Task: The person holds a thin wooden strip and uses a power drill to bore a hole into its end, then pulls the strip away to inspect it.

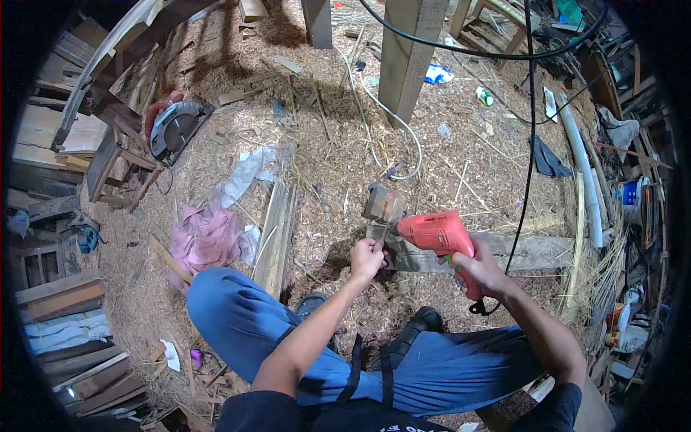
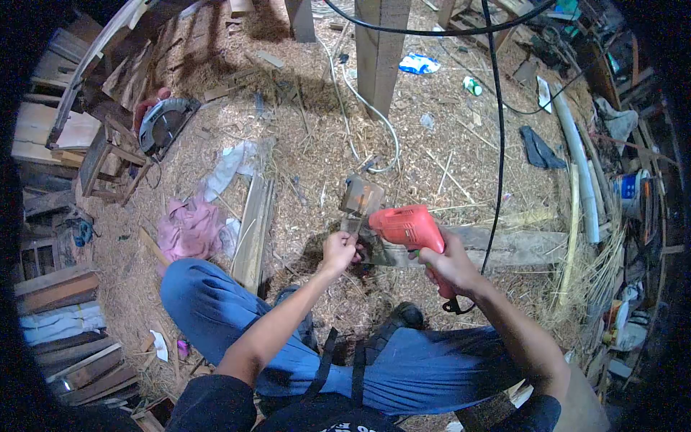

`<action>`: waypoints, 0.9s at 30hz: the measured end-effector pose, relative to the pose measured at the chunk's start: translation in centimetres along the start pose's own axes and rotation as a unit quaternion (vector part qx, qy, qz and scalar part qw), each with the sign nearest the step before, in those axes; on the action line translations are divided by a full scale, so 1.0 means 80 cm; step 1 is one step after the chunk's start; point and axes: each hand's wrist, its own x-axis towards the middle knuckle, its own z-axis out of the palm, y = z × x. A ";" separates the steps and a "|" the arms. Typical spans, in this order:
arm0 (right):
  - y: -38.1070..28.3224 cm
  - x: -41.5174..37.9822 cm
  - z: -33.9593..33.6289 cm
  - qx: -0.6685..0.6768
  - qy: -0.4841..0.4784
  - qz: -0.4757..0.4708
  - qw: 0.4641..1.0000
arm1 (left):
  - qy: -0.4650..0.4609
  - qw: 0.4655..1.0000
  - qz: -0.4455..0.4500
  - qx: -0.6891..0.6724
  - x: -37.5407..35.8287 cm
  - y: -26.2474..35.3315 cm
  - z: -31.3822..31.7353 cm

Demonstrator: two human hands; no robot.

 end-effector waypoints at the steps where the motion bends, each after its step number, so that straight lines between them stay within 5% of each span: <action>1: 0.000 0.000 0.000 0.005 0.004 0.004 1.000 | 0.000 1.000 -0.001 0.007 -0.002 0.004 -0.001; 27: -0.051 0.022 0.027 -0.165 0.011 -0.027 0.986 | 0.003 1.000 0.024 0.019 0.000 -0.003 0.001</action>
